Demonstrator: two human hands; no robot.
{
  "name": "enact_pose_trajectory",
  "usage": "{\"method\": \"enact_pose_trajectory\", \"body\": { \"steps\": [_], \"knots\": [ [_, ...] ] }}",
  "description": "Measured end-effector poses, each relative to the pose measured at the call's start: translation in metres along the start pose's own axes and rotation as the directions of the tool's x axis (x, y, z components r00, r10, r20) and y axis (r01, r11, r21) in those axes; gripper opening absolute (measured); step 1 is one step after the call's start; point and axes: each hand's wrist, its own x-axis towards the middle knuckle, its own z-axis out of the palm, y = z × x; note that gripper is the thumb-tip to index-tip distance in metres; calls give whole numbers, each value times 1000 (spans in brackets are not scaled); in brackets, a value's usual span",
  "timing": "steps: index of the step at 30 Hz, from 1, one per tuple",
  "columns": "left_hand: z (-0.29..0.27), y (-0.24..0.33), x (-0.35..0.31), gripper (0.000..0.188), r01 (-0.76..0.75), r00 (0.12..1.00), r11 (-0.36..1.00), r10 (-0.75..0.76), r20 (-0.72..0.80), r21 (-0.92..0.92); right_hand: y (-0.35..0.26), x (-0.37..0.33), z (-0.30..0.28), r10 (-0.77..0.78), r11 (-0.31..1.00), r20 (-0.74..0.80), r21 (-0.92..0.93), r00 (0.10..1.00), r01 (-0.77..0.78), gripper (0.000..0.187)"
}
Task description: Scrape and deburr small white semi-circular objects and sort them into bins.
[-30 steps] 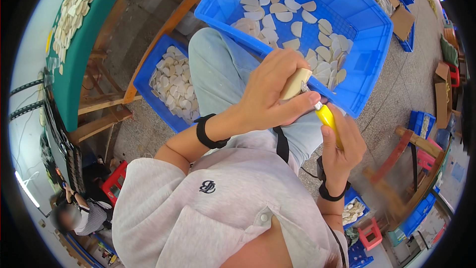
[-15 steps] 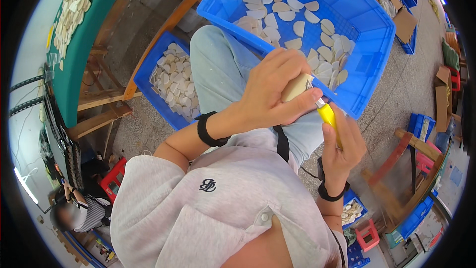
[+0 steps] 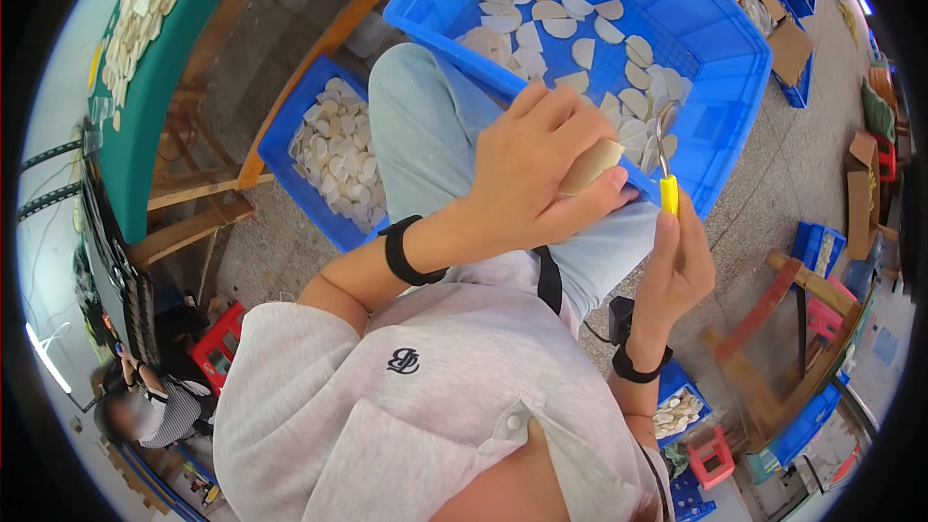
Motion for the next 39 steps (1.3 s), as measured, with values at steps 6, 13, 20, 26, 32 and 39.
{"method": "enact_pose_trajectory", "body": {
  "steps": [6,13,20,26,32,39],
  "knots": [
    [2,7,3,36,523,843,609,-475,254,-597,-8,-3,-5,7,1000,61,-24,998,-6,23],
    [-7,-5,2,59,709,626,-194,-268,732,-678,-12,-1,-5,-79,996,66,47,995,76,25],
    [-11,-3,1,57,712,633,-203,-228,740,-672,-19,1,-10,-126,992,121,30,985,123,27],
    [-10,11,-1,37,624,781,501,-409,472,-599,-22,5,-14,-231,966,212,-63,950,249,32],
    [-6,8,-5,34,571,817,654,-391,424,-496,-20,5,-18,-267,950,225,-103,937,295,33],
    [-1,6,-9,33,430,901,820,-365,234,-378,-21,2,-14,-268,924,251,-206,930,322,33]
  ]
}}
